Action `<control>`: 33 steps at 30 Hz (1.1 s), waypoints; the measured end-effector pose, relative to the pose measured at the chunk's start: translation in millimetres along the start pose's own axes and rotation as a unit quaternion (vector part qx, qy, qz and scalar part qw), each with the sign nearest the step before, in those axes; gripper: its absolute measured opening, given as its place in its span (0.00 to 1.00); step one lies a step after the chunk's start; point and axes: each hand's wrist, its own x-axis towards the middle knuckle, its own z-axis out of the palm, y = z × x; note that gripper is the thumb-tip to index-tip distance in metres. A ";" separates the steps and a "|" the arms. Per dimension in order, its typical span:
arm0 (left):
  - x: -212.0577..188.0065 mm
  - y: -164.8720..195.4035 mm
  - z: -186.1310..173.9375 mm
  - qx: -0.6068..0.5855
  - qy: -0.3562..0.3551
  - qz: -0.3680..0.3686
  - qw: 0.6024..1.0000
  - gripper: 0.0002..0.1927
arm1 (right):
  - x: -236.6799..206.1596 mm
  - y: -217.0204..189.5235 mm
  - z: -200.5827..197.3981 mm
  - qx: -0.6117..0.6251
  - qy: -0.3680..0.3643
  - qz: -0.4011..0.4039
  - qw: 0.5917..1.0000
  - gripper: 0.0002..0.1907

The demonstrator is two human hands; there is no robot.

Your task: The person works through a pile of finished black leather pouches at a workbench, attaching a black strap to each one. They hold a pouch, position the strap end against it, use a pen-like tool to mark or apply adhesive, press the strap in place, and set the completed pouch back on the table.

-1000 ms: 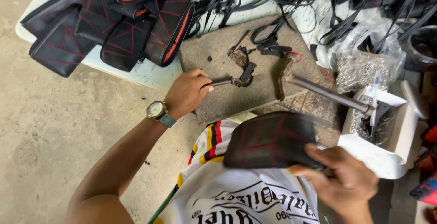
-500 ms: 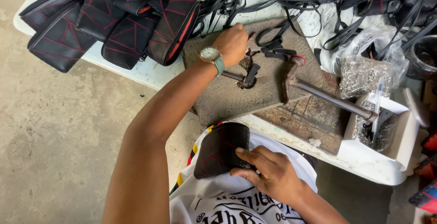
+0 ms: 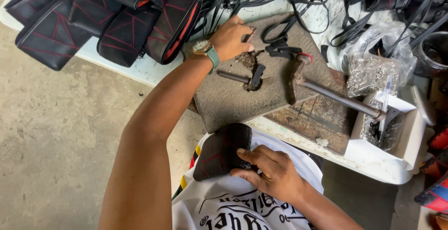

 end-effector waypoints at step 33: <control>-5.4 -0.3 -10.2 -0.042 0.088 0.036 0.995 0.16 | 14.0 11.9 61.6 -0.159 -0.033 -0.027 0.986 0.30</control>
